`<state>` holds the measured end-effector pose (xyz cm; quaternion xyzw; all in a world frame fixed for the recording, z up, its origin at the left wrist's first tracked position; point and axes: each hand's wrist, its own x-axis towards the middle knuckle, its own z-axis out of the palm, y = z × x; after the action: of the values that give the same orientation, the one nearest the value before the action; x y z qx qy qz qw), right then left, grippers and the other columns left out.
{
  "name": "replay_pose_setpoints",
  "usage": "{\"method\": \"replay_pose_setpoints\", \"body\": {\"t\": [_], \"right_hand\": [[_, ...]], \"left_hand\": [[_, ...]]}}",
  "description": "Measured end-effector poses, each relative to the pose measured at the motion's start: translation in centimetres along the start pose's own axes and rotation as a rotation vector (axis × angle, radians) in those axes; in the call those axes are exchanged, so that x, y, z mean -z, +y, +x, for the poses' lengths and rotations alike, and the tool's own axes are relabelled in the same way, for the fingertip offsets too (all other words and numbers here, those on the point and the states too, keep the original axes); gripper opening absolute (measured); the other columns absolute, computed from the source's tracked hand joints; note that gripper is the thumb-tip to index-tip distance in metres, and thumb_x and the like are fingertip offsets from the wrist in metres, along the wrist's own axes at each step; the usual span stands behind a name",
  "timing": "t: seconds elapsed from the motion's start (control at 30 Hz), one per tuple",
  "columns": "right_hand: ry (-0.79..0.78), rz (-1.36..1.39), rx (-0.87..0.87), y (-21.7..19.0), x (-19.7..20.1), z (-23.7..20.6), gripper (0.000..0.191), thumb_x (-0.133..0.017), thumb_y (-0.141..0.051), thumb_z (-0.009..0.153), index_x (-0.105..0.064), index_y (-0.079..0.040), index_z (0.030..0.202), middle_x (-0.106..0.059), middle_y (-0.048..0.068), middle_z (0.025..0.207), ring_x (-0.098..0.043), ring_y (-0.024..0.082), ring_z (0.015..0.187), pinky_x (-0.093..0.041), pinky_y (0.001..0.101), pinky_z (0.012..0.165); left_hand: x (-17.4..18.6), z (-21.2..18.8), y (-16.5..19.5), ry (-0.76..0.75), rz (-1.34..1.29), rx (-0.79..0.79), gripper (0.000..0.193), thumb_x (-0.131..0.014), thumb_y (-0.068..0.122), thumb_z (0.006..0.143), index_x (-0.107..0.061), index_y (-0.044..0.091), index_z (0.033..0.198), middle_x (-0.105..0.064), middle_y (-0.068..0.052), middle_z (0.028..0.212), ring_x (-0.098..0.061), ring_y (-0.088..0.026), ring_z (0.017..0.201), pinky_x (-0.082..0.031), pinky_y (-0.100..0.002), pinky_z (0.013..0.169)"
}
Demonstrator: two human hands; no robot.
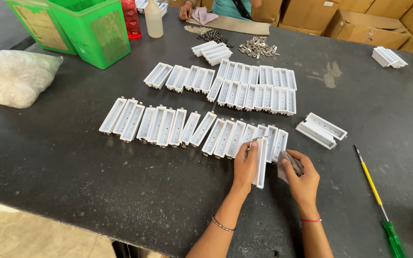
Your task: The person wipes the interior of white plastic rectangular parts with a cloth, handling them one at a time and placing them back on the table. A second person is visible across the table sorting small metal parts.
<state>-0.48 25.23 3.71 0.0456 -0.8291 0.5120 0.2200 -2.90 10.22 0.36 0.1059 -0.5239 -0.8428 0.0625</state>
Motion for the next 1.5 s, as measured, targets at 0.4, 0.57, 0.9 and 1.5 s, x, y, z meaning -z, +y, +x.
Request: {"method": "replay_pose_setpoints", "body": {"t": [0.4, 0.57, 0.9, 1.5], "right_hand": [[0.003, 0.028, 0.005, 0.03, 0.11, 0.02, 0.031, -0.073, -0.016, 0.093, -0.07, -0.002, 0.121, -0.075, 0.01, 0.112, -0.07, 0.014, 0.102, -0.054, 0.0279, 0.09], [0.003, 0.004, 0.023, 0.02, 0.2, 0.05, 0.031, -0.073, -0.015, 0.093, -0.07, -0.002, 0.122, -0.075, 0.01, 0.112, -0.07, 0.014, 0.103, -0.054, 0.0279, 0.09], [-0.01, 0.034, -0.005, -0.14, 0.22, 0.03, 0.032, -0.072, -0.016, 0.093, -0.07, -0.002, 0.122, -0.075, 0.01, 0.113, -0.07, 0.015, 0.104, -0.055, 0.0282, 0.09], [0.001, -0.016, 0.041, 0.35, 0.1, 0.04, 0.031, -0.073, -0.016, 0.093, -0.07, -0.002, 0.121, -0.075, 0.01, 0.111, -0.07, 0.014, 0.102, -0.054, 0.0284, 0.09]], "left_hand": [[-0.15, -0.19, -0.18, -0.01, -0.01, -0.036, 0.042, -0.055, 0.038, 0.102, -0.066, 0.003, 0.122, -0.068, -0.005, 0.105, -0.061, -0.012, 0.097, -0.049, -0.026, 0.086], [-0.19, -0.3, -0.05, -0.008, 0.006, -0.036, 0.042, -0.055, 0.038, 0.103, -0.066, 0.003, 0.122, -0.067, -0.006, 0.104, -0.06, -0.012, 0.096, -0.049, -0.027, 0.086], [-0.19, -0.44, 0.33, -0.014, 0.006, -0.035, 0.041, -0.054, 0.038, 0.103, -0.066, 0.004, 0.121, -0.068, -0.005, 0.106, -0.061, -0.012, 0.099, -0.049, -0.026, 0.088], [-0.1, -0.02, -0.55, -0.013, -0.011, -0.063, 0.041, -0.055, 0.038, 0.102, -0.066, 0.003, 0.121, -0.068, -0.006, 0.105, -0.061, -0.012, 0.096, -0.05, -0.026, 0.086]]}}
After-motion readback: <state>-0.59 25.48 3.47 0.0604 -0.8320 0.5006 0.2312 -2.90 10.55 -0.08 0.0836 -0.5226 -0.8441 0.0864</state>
